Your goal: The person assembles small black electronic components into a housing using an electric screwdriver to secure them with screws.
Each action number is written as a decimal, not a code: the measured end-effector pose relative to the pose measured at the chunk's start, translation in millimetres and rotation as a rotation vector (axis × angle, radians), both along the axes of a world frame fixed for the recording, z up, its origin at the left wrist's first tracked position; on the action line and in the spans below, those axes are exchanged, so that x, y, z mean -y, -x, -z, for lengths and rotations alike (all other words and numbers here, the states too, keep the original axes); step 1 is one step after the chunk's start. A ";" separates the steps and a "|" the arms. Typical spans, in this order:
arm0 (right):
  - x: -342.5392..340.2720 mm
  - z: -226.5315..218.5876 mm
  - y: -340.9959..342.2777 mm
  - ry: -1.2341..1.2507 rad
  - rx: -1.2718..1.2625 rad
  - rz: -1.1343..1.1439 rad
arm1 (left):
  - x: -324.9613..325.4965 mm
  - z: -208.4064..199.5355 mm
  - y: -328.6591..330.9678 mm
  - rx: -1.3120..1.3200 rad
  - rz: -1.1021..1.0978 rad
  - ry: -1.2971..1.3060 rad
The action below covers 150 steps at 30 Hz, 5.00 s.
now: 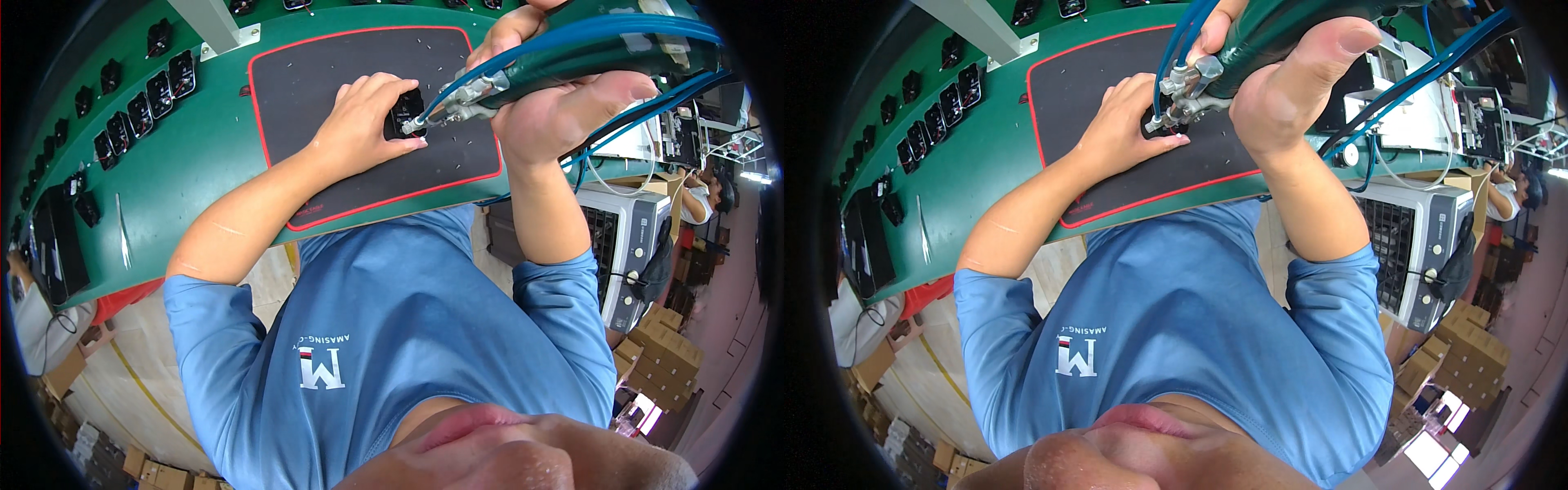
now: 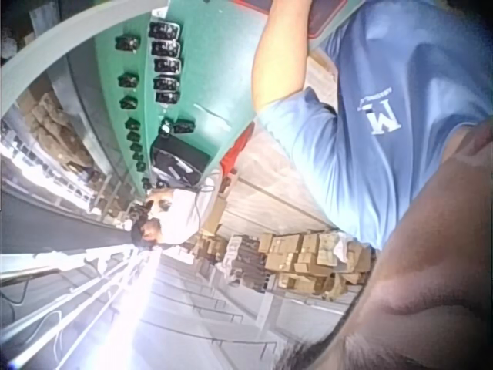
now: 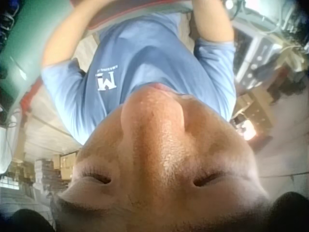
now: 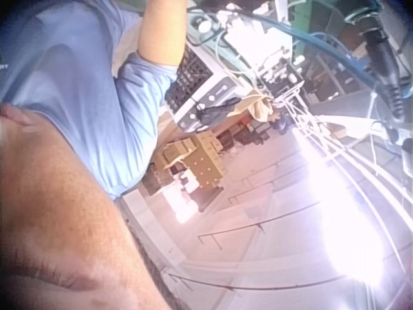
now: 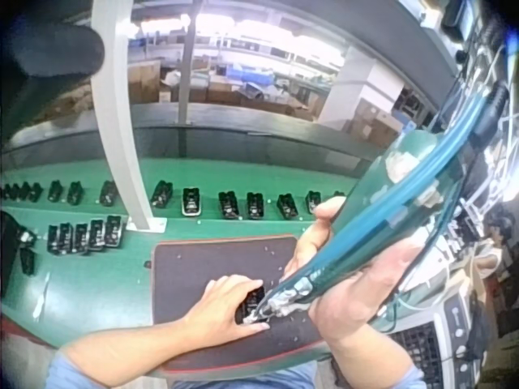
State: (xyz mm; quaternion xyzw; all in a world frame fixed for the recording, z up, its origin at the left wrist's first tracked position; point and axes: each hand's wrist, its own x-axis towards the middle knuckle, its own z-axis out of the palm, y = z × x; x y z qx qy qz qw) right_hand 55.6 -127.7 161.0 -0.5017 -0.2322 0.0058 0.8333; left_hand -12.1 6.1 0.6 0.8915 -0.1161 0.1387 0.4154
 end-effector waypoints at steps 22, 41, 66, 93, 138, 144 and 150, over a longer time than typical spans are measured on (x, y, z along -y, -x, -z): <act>1.2 -12.4 -10.2 0.036 0.237 0.078 | -10.2 -2.9 0.8 0.129 0.141 0.064; -1.9 -26.6 -6.0 -0.027 0.225 -0.066 | -9.5 1.5 -4.1 0.188 0.068 0.083; -1.4 -5.3 -4.0 -0.022 0.176 0.001 | -1.4 2.4 4.4 0.068 0.054 -0.125; 1.4 3.4 -3.4 -0.029 0.115 -0.022 | -3.4 2.9 1.2 0.096 0.008 -0.045; 4.5 -4.0 -6.7 -0.050 0.104 -0.101 | -5.5 -1.4 2.5 0.039 0.016 -0.042; 4.9 -4.2 -6.6 -0.026 0.148 -0.079 | -6.1 -1.0 2.0 0.036 0.020 -0.040; 5.1 -2.9 -8.0 -0.031 0.155 -0.084 | -5.8 -1.0 1.9 0.045 0.019 -0.046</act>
